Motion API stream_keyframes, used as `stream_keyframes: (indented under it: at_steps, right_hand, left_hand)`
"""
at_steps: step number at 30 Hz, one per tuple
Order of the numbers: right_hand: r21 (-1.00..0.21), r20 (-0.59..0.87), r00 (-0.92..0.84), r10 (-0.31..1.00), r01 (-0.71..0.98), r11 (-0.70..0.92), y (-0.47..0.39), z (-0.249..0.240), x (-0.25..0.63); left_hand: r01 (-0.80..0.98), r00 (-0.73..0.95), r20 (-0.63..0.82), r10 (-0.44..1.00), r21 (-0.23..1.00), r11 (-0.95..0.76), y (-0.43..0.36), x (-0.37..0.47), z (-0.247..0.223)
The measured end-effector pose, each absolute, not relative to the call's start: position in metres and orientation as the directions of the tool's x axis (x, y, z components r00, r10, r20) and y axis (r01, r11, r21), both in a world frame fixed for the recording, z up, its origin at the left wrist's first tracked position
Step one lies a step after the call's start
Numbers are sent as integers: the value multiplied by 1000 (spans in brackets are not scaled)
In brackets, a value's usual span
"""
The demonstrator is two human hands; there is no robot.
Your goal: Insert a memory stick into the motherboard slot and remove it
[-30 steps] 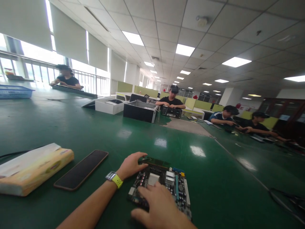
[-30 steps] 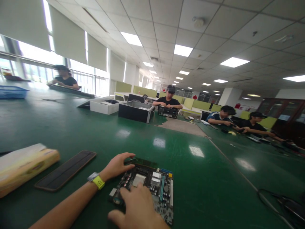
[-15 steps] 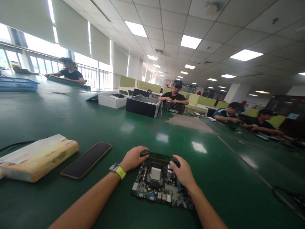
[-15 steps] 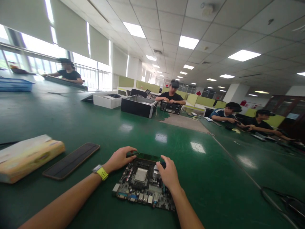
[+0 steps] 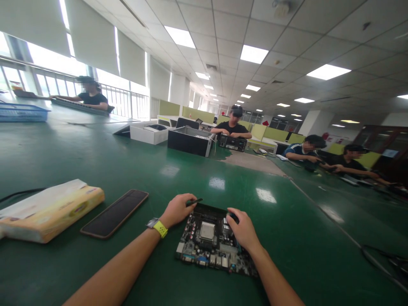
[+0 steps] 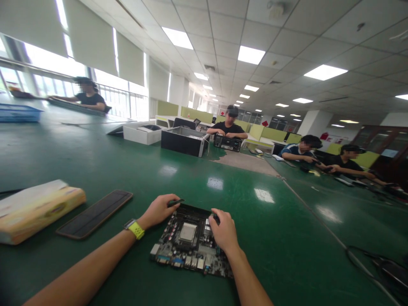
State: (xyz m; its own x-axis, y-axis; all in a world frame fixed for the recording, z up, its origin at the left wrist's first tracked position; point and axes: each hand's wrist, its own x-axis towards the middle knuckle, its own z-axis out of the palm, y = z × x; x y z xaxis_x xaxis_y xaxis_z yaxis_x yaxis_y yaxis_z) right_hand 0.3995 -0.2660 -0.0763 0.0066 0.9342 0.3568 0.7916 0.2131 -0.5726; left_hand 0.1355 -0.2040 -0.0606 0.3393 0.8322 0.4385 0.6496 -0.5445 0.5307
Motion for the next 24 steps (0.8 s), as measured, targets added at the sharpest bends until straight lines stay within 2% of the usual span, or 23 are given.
stream_keyframes:
  at_steps: [7, 19, 24]
  right_hand:
    - [-560, 347, -24, 937, 797, 228, -267, -74, 398]
    - [-568, 362, -73, 929, 773, 283, -270, -74, 398]
    - [-573, 417, -69, 906, 754, 321, -269, -74, 399]
  left_hand:
    - [649, 342, 444, 829, 526, -549, -204, 135, -61]
    - [581, 318, 428, 846, 617, -530, -202, 132, -60]
    - [584, 328, 436, 838, 603, -543, -199, 131, -63]
